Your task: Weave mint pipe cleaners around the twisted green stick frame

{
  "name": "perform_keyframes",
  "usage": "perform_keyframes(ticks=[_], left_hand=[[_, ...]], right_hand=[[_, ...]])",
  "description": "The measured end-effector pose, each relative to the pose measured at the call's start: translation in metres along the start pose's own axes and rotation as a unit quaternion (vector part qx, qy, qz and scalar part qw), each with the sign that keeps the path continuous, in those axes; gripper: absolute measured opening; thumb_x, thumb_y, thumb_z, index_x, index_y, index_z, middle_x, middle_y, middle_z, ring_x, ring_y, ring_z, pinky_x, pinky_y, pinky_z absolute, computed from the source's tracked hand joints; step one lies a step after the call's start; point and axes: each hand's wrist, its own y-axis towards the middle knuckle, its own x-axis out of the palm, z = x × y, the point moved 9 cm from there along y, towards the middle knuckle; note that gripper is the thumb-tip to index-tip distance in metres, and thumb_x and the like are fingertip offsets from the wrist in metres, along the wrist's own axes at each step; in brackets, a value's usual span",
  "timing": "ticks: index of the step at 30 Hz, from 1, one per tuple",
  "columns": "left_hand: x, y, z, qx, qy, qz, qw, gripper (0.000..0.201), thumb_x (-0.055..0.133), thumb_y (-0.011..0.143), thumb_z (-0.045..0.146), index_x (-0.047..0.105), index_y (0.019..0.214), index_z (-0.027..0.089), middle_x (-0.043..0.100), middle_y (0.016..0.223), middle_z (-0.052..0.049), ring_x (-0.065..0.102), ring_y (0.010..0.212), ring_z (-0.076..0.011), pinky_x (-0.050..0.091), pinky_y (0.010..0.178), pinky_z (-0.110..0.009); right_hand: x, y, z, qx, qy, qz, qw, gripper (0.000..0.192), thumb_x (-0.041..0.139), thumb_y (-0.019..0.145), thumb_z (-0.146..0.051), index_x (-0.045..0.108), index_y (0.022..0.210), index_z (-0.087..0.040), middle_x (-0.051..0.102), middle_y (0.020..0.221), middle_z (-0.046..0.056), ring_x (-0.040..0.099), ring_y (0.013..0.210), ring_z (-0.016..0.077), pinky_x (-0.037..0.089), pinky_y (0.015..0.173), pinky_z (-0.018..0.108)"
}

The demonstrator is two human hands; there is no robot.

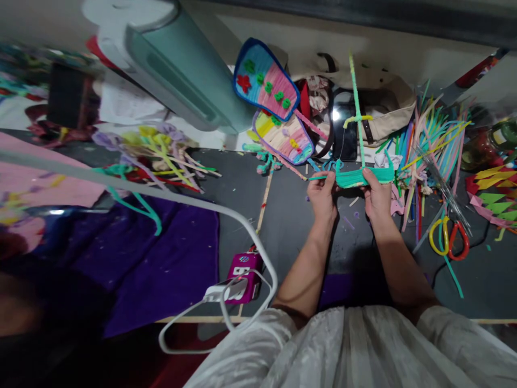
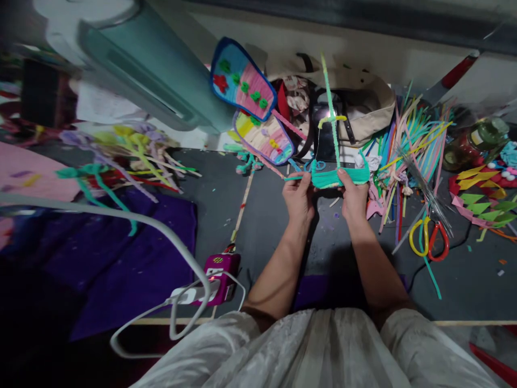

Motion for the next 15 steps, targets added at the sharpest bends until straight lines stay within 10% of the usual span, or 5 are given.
perform_keyframes(ticks=[15], left_hand=[[0.003,-0.001,-0.011,-0.056,-0.018,-0.019,0.998,0.045,0.092,0.062,0.047,0.059,0.075,0.019,0.063,0.064,0.003,0.060,0.056,-0.0095,0.045,0.055,-0.021]], right_hand=[[-0.001,-0.003,-0.004,-0.061,-0.006,0.019,0.998,0.041,0.081,0.065,-0.038,0.066,0.100,-0.022,0.075,0.096,0.002,0.070,0.090,0.0171,0.060,0.077,0.030]])
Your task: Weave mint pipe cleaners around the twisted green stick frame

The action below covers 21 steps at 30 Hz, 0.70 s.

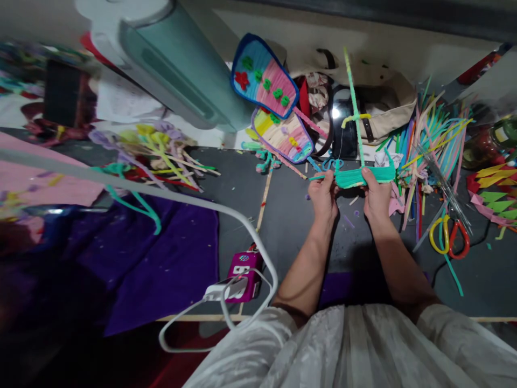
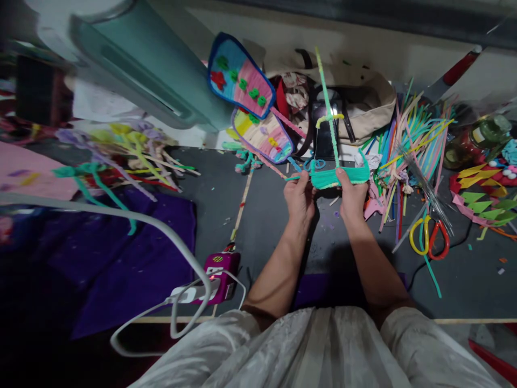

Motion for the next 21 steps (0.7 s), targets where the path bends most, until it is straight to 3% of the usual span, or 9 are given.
perform_keyframes(ticks=[7,14,21], left_hand=[[0.015,-0.008,0.001,-0.027,0.007,-0.050,0.998,0.056,0.096,0.052,0.044,0.059,0.086,0.019,0.068,0.073,0.003,0.066,0.060,-0.0119,0.056,0.062,-0.026],[0.011,-0.004,0.002,0.001,0.010,-0.035,0.999,0.062,0.099,0.047,0.039,0.057,0.089,0.019,0.064,0.066,0.006,0.064,0.056,-0.0114,0.059,0.063,-0.028],[0.010,-0.004,0.008,0.056,0.031,-0.033,0.997,0.058,0.097,0.051,0.041,0.059,0.089,0.019,0.066,0.067,0.005,0.064,0.055,-0.0101,0.053,0.060,-0.023]], right_hand=[[0.000,-0.002,-0.004,-0.017,0.032,0.014,0.999,0.041,0.084,0.063,-0.035,0.069,0.097,-0.018,0.075,0.093,0.002,0.070,0.084,0.0172,0.061,0.079,0.033],[0.004,-0.005,-0.008,-0.026,0.048,0.003,0.998,0.037,0.086,0.062,-0.032,0.069,0.092,-0.018,0.076,0.091,0.001,0.071,0.086,0.0171,0.060,0.086,0.035],[0.012,-0.007,-0.003,0.021,0.031,-0.041,0.998,0.037,0.086,0.062,-0.037,0.067,0.090,-0.019,0.073,0.081,-0.001,0.068,0.071,0.0142,0.062,0.073,0.030]])
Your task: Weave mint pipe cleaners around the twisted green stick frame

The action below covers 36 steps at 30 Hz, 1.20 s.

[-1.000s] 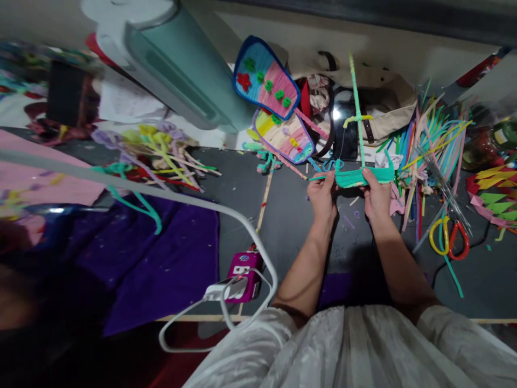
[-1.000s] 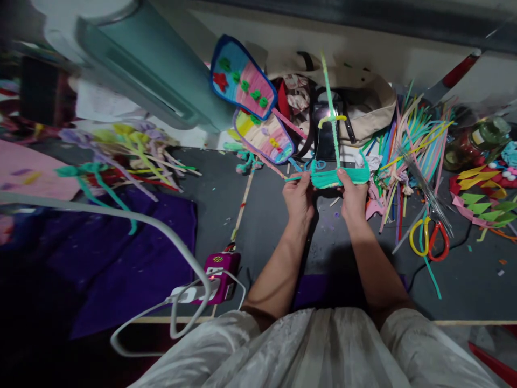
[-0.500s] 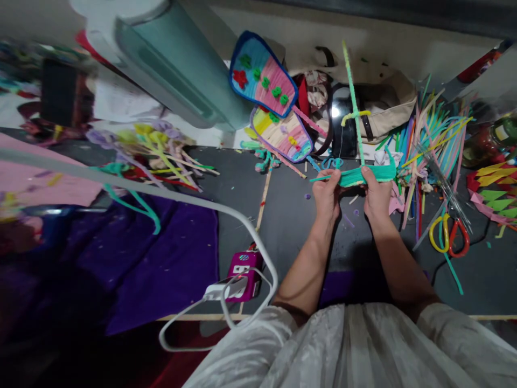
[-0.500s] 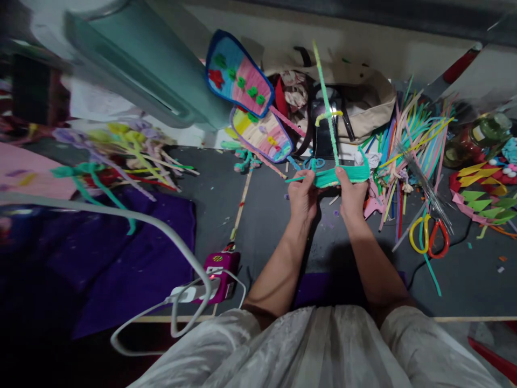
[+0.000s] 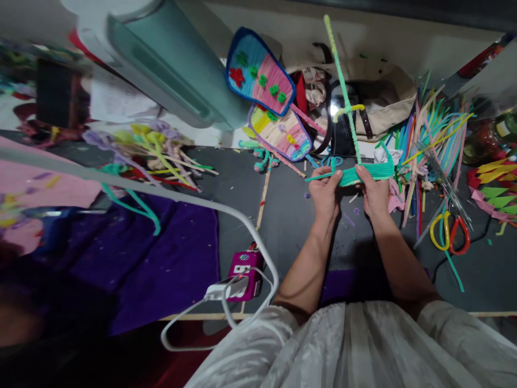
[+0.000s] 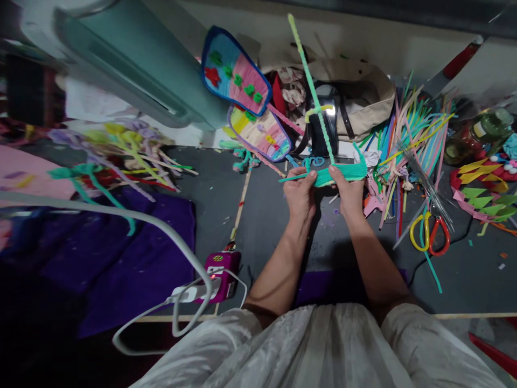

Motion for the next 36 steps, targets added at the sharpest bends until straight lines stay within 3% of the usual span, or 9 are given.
perform_keyframes(ticks=[4,10,14,19,22,26,31,36], left_hand=[[0.004,-0.003,0.002,0.015,0.006,-0.016,1.000,0.054,0.096,0.056,0.042,0.060,0.089,0.019,0.067,0.066,0.004,0.065,0.056,-0.0106,0.052,0.061,-0.023],[0.011,-0.004,-0.004,-0.017,-0.021,-0.058,0.998,0.054,0.095,0.059,0.042,0.060,0.094,0.020,0.075,0.083,-0.002,0.071,0.069,-0.0144,0.055,0.071,-0.028],[0.007,-0.002,-0.004,-0.019,-0.022,-0.042,0.999,0.054,0.097,0.056,0.038,0.060,0.092,0.020,0.069,0.071,0.004,0.065,0.058,-0.0099,0.051,0.061,-0.023],[0.006,-0.002,-0.006,-0.031,-0.015,-0.039,0.999,0.052,0.095,0.057,0.038,0.060,0.091,0.020,0.067,0.070,0.004,0.065,0.058,-0.0106,0.052,0.061,-0.023],[0.005,-0.003,-0.006,-0.033,-0.009,-0.035,0.999,0.052,0.095,0.057,0.039,0.059,0.091,0.020,0.068,0.070,0.004,0.065,0.057,-0.0113,0.052,0.060,-0.024],[0.003,-0.002,-0.004,-0.024,-0.001,-0.024,0.999,0.055,0.096,0.056,0.041,0.059,0.092,0.020,0.073,0.075,0.001,0.070,0.062,-0.0144,0.055,0.065,-0.027],[0.005,-0.002,0.003,0.000,-0.009,-0.029,1.000,0.054,0.095,0.057,0.040,0.060,0.092,0.020,0.076,0.080,-0.002,0.073,0.070,-0.0170,0.057,0.071,-0.029],[0.004,-0.001,0.002,-0.009,-0.004,-0.027,1.000,0.054,0.095,0.057,0.042,0.063,0.093,0.019,0.077,0.085,-0.005,0.075,0.077,-0.0194,0.059,0.075,-0.032]], right_hand=[[0.000,0.001,-0.006,-0.037,-0.006,0.006,0.999,0.048,0.086,0.062,-0.033,0.069,0.105,-0.021,0.076,0.093,0.000,0.071,0.087,0.0166,0.061,0.089,0.034],[-0.003,0.002,-0.018,-0.115,-0.042,0.020,0.992,0.055,0.083,0.068,-0.034,0.067,0.120,-0.024,0.075,0.116,0.004,0.069,0.113,0.0183,0.055,0.105,0.036],[-0.007,0.001,-0.011,-0.111,-0.080,0.029,0.990,0.053,0.082,0.070,-0.039,0.068,0.118,-0.021,0.077,0.111,0.005,0.072,0.106,0.0206,0.058,0.101,0.039],[-0.007,0.001,-0.012,-0.136,-0.103,0.019,0.985,0.053,0.081,0.071,-0.043,0.068,0.117,-0.019,0.077,0.110,0.006,0.073,0.103,0.0208,0.057,0.101,0.040],[-0.008,0.000,-0.012,-0.142,-0.123,0.018,0.982,0.045,0.081,0.071,-0.045,0.070,0.107,-0.019,0.078,0.102,0.006,0.073,0.101,0.0213,0.059,0.098,0.040],[-0.009,0.001,-0.007,-0.107,-0.129,0.021,0.986,0.037,0.081,0.070,-0.049,0.070,0.091,-0.020,0.077,0.088,0.004,0.073,0.089,0.0211,0.063,0.084,0.037],[-0.005,-0.001,-0.006,-0.046,-0.060,0.014,0.997,0.036,0.081,0.068,-0.048,0.069,0.086,-0.019,0.076,0.081,0.002,0.069,0.067,0.0160,0.062,0.062,0.030],[-0.004,0.000,-0.003,0.008,-0.004,0.009,1.000,0.038,0.082,0.069,-0.048,0.069,0.090,-0.020,0.077,0.083,0.002,0.072,0.072,0.0173,0.063,0.063,0.030]])
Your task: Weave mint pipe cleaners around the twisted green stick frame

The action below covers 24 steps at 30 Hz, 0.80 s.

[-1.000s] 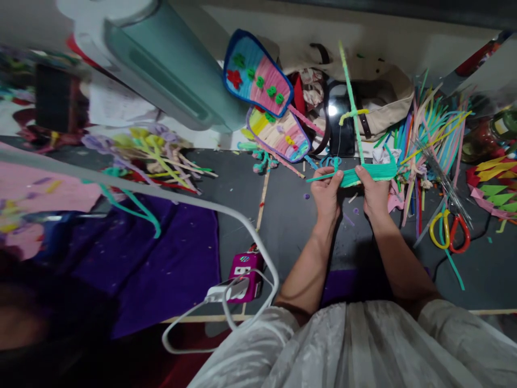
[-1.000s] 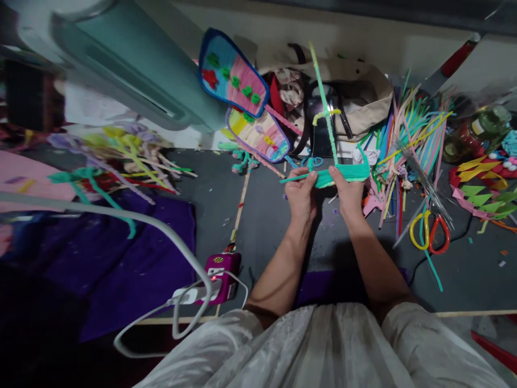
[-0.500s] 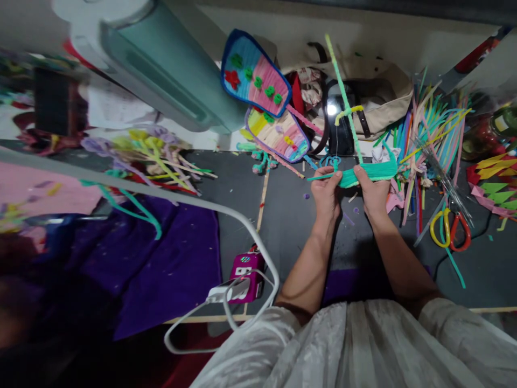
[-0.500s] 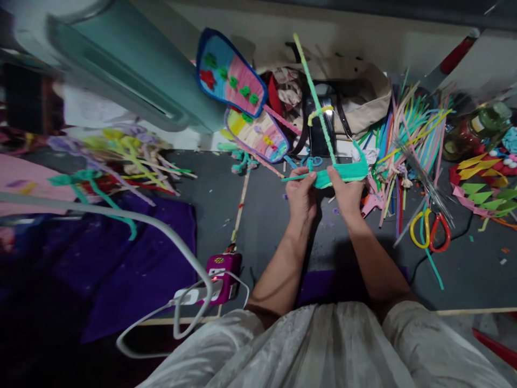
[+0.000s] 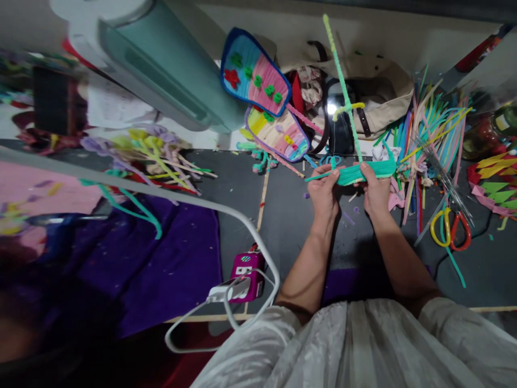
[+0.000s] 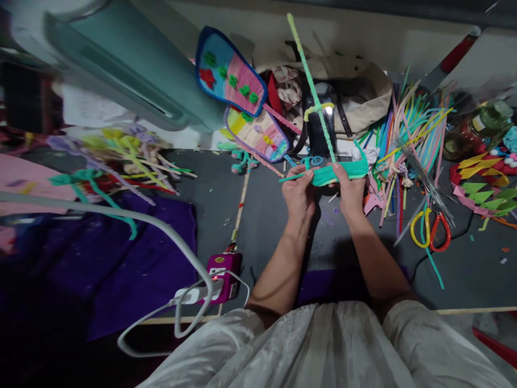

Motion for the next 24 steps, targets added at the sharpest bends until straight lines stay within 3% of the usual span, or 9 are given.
perform_keyframes(ticks=[9,16,24], left_hand=[[-0.005,0.003,-0.003,-0.028,0.001,0.005,1.000,0.055,0.095,0.056,0.042,0.063,0.093,0.018,0.078,0.089,-0.007,0.076,0.084,-0.0240,0.061,0.076,-0.037],[-0.001,0.002,0.003,-0.028,0.002,-0.010,1.000,0.057,0.097,0.052,0.043,0.063,0.090,0.017,0.078,0.085,-0.007,0.074,0.070,-0.0194,0.062,0.070,-0.034],[-0.002,0.003,0.002,-0.024,0.013,-0.017,0.999,0.055,0.096,0.054,0.043,0.063,0.091,0.018,0.077,0.084,-0.006,0.075,0.072,-0.0197,0.061,0.072,-0.035]], right_hand=[[-0.005,0.006,-0.001,0.022,0.039,0.008,0.999,0.046,0.086,0.065,-0.052,0.069,0.094,-0.020,0.075,0.079,-0.001,0.074,0.077,0.0175,0.064,0.073,0.032],[-0.006,0.011,0.007,0.051,0.065,0.008,0.997,0.043,0.085,0.068,-0.050,0.068,0.093,-0.020,0.074,0.079,-0.002,0.073,0.077,0.0158,0.063,0.074,0.031],[0.000,0.007,0.010,0.063,0.081,-0.020,0.995,0.047,0.088,0.064,-0.045,0.067,0.100,-0.022,0.076,0.085,-0.002,0.073,0.080,0.0163,0.063,0.078,0.032]])
